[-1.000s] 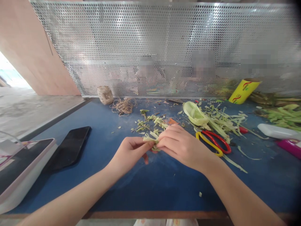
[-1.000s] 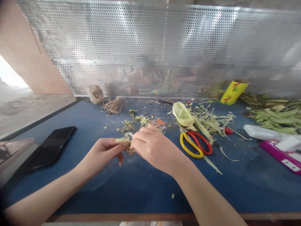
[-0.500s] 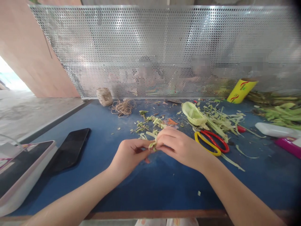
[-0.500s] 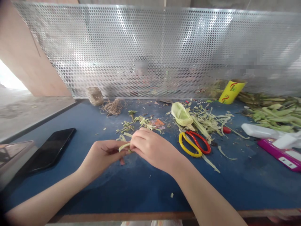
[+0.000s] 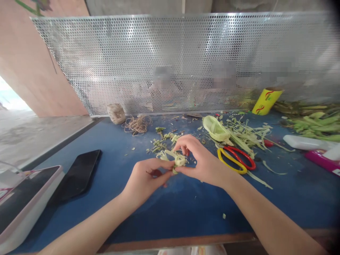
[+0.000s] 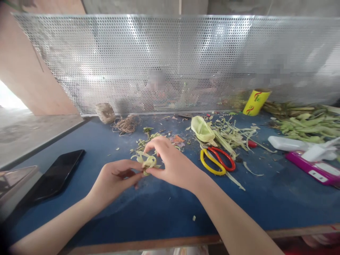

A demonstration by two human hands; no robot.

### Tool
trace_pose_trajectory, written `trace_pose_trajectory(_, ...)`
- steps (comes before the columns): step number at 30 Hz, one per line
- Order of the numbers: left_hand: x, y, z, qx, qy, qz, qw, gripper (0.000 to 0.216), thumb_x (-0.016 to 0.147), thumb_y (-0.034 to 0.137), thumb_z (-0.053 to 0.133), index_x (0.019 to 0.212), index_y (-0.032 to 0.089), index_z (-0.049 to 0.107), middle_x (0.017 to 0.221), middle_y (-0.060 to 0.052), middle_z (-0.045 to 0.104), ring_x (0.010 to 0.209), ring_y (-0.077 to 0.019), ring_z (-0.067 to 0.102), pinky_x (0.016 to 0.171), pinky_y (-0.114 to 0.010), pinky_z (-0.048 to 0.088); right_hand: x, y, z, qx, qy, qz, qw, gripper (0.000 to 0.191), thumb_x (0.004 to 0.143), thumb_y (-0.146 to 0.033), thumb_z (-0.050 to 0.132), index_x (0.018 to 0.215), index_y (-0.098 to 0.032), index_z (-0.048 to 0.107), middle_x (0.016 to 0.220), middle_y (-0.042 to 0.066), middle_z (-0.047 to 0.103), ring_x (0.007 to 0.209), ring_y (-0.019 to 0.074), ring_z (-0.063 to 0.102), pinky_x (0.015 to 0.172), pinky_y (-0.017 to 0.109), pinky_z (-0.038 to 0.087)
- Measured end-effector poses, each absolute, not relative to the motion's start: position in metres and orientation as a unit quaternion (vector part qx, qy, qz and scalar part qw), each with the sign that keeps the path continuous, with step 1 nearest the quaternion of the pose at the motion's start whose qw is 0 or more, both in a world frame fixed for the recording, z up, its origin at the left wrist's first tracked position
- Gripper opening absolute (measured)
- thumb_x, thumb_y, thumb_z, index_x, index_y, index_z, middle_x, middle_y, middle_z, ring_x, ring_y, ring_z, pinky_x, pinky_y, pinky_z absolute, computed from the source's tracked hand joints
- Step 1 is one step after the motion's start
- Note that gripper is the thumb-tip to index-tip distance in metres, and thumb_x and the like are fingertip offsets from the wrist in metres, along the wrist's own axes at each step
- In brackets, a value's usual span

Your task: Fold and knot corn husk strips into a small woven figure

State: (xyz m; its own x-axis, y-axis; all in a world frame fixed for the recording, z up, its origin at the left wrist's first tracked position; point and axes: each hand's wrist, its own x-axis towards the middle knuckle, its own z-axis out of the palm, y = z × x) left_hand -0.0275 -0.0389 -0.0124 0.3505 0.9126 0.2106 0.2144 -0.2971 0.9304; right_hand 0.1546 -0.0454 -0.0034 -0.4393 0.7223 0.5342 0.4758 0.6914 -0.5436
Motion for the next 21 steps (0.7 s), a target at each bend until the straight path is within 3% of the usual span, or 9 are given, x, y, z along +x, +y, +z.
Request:
trace_pose_trajectory(8, -0.027, -0.041, -0.002, 0.647, 0.353, 0.401, 0.544, 0.018, 0.06, 0.008, 0.068, 0.073, 0.019, 0.072, 0.061, 0.003, 0.067, 0.04, -0.0081, 0.055, 0.039, -0.019, 0.052, 0.157, -0.043, -0.005, -0.379, -0.785, 0.315, 0.375, 0.054, 0.07, -0.028, 0.064, 0.116, -0.026, 0.035, 0.115, 0.003, 0.046, 0.101, 0.0155, 0.046, 0.086, 0.032, 0.04)
trace_pose_trajectory(16, -0.032, -0.039, -0.003, 0.642, 0.33, 0.382, 0.577, 0.02, 0.066, 0.009, 0.067, 0.083, 0.02, 0.07, 0.062, 0.003, 0.065, 0.039, -0.0062, 0.054, 0.038, -0.018, 0.049, 0.155, -0.045, 0.001, -0.344, -0.777, 0.392, 0.352, 0.054, 0.074, -0.026, 0.06, 0.12, -0.025, 0.033, 0.114, 0.004, 0.047, 0.104, 0.0156, 0.047, 0.086, 0.031, 0.042)
trace_pose_trajectory(21, -0.032, -0.039, -0.003, 0.638, 0.334, 0.351, 0.599, 0.037, 0.067, 0.012, 0.067, 0.103, 0.019, 0.063, 0.061, 0.003, 0.063, 0.038, -0.0059, 0.051, 0.034, -0.017, 0.047, 0.155, -0.048, 0.005, -0.352, -0.776, 0.404, 0.333, 0.052, 0.075, -0.026, 0.059, 0.122, -0.026, 0.035, 0.113, 0.005, 0.048, 0.099, 0.0174, 0.051, 0.083, 0.034, 0.044)
